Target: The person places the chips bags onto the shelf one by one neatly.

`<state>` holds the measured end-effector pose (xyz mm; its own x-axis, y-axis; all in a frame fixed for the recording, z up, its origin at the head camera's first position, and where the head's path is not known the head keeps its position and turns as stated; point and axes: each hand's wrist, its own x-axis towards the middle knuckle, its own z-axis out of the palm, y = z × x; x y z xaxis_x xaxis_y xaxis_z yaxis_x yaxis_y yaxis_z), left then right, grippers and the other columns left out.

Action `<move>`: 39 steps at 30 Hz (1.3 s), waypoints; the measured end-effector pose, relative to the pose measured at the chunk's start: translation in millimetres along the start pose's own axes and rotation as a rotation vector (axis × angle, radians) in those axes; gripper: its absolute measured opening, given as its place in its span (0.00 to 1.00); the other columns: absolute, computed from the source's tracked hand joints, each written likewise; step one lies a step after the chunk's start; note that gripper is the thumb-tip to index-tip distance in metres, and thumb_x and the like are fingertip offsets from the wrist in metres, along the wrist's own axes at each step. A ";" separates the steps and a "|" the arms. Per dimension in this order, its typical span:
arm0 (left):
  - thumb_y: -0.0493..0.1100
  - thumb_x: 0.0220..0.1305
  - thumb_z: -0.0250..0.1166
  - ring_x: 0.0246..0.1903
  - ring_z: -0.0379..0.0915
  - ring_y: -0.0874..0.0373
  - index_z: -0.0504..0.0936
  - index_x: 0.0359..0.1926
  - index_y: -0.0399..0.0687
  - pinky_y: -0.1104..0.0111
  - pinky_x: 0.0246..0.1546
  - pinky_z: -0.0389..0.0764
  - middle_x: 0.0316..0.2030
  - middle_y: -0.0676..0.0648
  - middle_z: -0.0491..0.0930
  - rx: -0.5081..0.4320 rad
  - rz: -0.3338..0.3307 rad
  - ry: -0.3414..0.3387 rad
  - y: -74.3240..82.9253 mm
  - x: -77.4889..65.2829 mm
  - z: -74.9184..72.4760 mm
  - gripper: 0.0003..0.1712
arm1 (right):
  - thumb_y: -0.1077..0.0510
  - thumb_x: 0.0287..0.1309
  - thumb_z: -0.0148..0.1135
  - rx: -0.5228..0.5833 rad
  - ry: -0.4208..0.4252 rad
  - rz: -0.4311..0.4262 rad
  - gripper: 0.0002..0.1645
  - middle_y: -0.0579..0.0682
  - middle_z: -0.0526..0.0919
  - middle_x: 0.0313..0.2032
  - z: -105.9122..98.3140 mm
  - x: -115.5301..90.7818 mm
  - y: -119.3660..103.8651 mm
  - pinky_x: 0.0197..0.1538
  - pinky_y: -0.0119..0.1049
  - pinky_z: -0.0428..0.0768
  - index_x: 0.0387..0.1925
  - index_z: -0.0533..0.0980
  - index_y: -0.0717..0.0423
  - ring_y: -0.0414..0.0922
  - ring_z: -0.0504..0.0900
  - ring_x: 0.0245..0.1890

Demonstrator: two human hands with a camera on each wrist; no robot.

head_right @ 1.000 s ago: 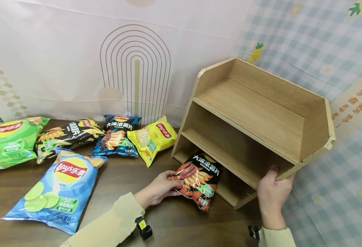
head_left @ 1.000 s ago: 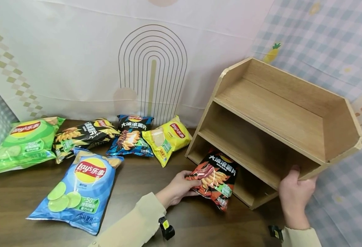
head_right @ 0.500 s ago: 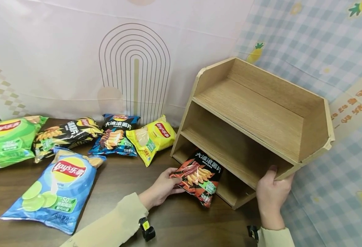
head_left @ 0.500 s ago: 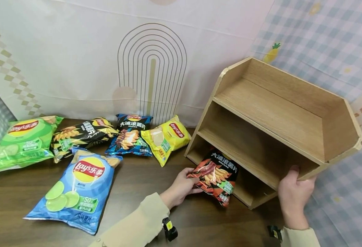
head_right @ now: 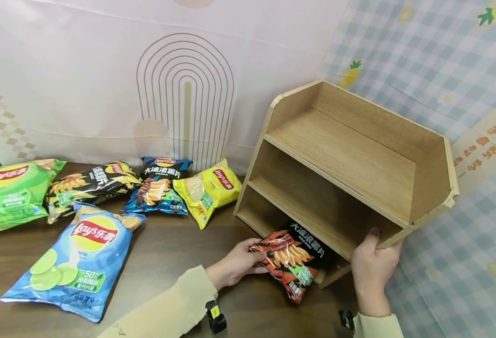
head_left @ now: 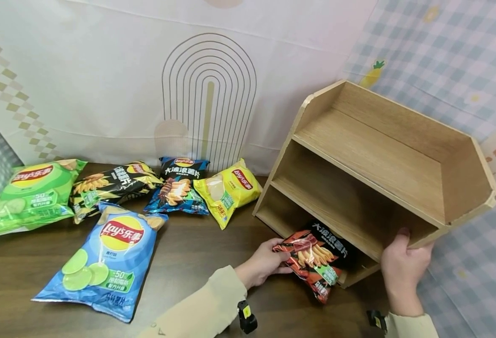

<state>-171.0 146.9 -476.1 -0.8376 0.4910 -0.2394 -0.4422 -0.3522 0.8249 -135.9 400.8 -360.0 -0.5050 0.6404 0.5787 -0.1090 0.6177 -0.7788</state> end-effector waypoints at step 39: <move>0.28 0.66 0.57 0.36 0.81 0.45 0.68 0.63 0.34 0.61 0.37 0.83 0.37 0.37 0.79 0.079 0.076 0.008 -20.0 5.8 24.7 0.24 | 0.56 0.65 0.50 -0.021 0.020 -0.011 0.28 0.63 0.75 0.57 0.2 0.2 2.0 0.62 0.30 0.64 0.65 0.66 0.54 0.47 0.71 0.57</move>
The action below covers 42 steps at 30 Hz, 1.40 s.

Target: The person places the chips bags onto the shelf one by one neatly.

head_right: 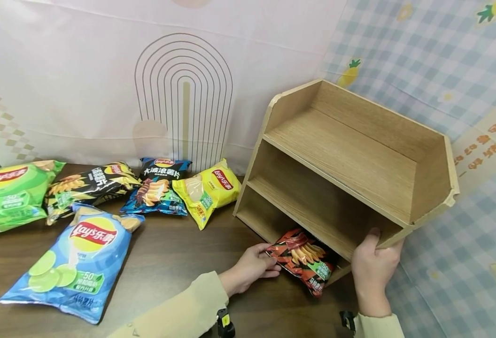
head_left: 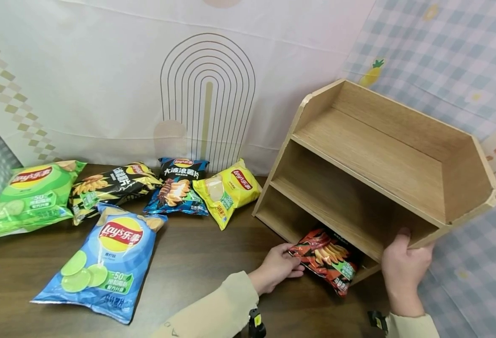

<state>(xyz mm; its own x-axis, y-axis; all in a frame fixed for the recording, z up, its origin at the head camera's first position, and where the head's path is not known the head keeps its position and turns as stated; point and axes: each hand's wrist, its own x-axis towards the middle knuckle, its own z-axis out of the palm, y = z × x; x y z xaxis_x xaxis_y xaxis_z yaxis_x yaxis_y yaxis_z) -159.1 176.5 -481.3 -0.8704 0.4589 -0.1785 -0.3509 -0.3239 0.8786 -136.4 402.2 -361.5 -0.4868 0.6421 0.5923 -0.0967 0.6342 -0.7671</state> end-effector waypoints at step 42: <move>0.64 0.51 0.69 0.51 0.72 0.38 0.70 0.65 0.44 0.42 0.49 0.73 0.54 0.37 0.75 1.817 0.392 0.347 122.4 -150.7 -184.5 0.46 | 0.57 0.64 0.50 0.011 0.015 0.016 0.27 0.64 0.76 0.56 0.7 1.0 -0.6 0.60 0.29 0.65 0.64 0.67 0.56 0.49 0.73 0.56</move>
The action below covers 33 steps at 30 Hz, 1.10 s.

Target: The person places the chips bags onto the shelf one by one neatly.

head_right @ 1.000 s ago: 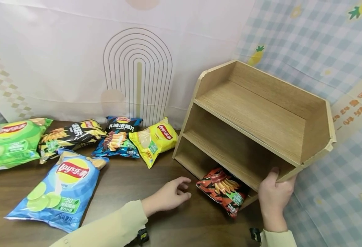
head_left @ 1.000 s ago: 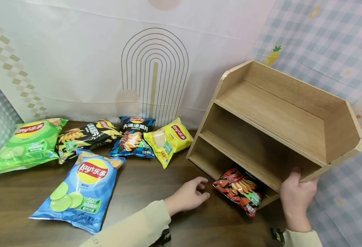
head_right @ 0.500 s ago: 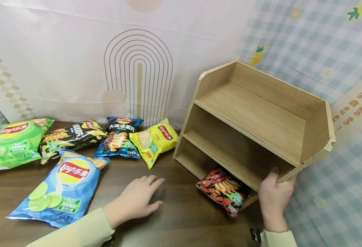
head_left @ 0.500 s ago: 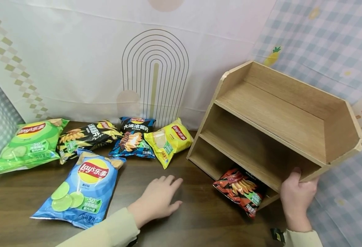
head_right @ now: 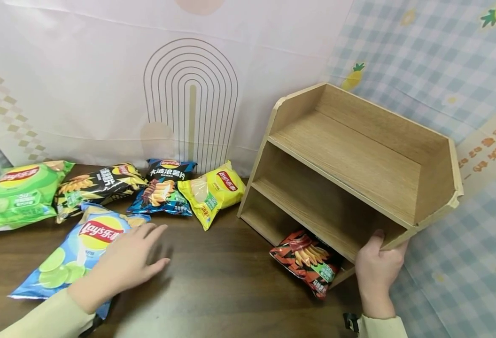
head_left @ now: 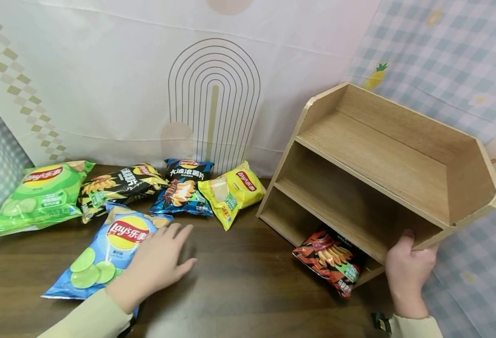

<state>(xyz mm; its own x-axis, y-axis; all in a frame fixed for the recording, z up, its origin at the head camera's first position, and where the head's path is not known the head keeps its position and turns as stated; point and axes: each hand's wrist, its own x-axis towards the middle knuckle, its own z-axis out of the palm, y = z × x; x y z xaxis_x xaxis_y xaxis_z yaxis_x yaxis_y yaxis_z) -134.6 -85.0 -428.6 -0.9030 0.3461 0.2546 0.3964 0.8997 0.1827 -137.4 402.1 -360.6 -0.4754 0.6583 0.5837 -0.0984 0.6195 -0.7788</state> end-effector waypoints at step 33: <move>0.86 0.43 0.53 0.48 0.57 0.21 0.49 0.73 0.37 0.30 0.33 0.67 0.56 0.20 0.58 -0.097 -0.453 -0.120 -102.0 -48.2 -26.7 0.72 | 0.58 0.64 0.49 0.008 -0.012 -0.007 0.28 0.61 0.75 0.58 0.6 -0.1 -0.4 0.61 0.25 0.63 0.66 0.66 0.53 0.43 0.71 0.57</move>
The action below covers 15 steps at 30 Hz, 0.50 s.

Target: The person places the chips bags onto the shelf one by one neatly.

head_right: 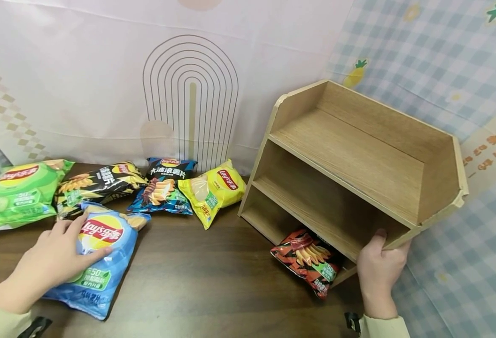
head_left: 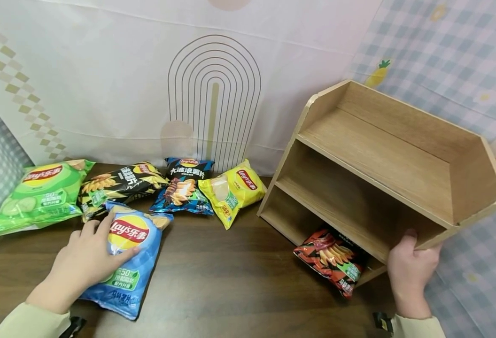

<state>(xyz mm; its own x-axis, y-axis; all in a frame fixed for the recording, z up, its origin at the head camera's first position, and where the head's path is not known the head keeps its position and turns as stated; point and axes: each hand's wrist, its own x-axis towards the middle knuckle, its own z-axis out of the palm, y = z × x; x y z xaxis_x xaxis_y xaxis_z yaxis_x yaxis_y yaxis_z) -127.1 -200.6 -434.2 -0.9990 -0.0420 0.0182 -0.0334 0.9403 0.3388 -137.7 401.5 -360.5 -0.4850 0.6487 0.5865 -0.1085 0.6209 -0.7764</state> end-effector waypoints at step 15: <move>0.83 0.46 0.56 0.45 0.70 0.27 0.38 0.71 0.27 0.41 0.33 0.74 0.55 0.16 0.63 -0.141 -0.046 -0.164 -19.8 7.8 8.7 0.76 | 0.59 0.63 0.49 0.005 0.011 -0.009 0.27 0.58 0.75 0.58 1.1 0.8 2.0 0.60 0.25 0.63 0.65 0.67 0.53 0.42 0.71 0.56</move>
<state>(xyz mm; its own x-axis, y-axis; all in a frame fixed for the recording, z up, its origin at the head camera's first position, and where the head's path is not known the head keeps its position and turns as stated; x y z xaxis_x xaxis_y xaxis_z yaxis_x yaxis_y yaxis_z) -134.4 -216.6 -448.9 -0.9886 -0.0177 -0.1496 -0.0860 0.8818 0.4638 -139.3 402.8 -361.9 -0.4743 0.6478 0.5962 -0.1170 0.6248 -0.7720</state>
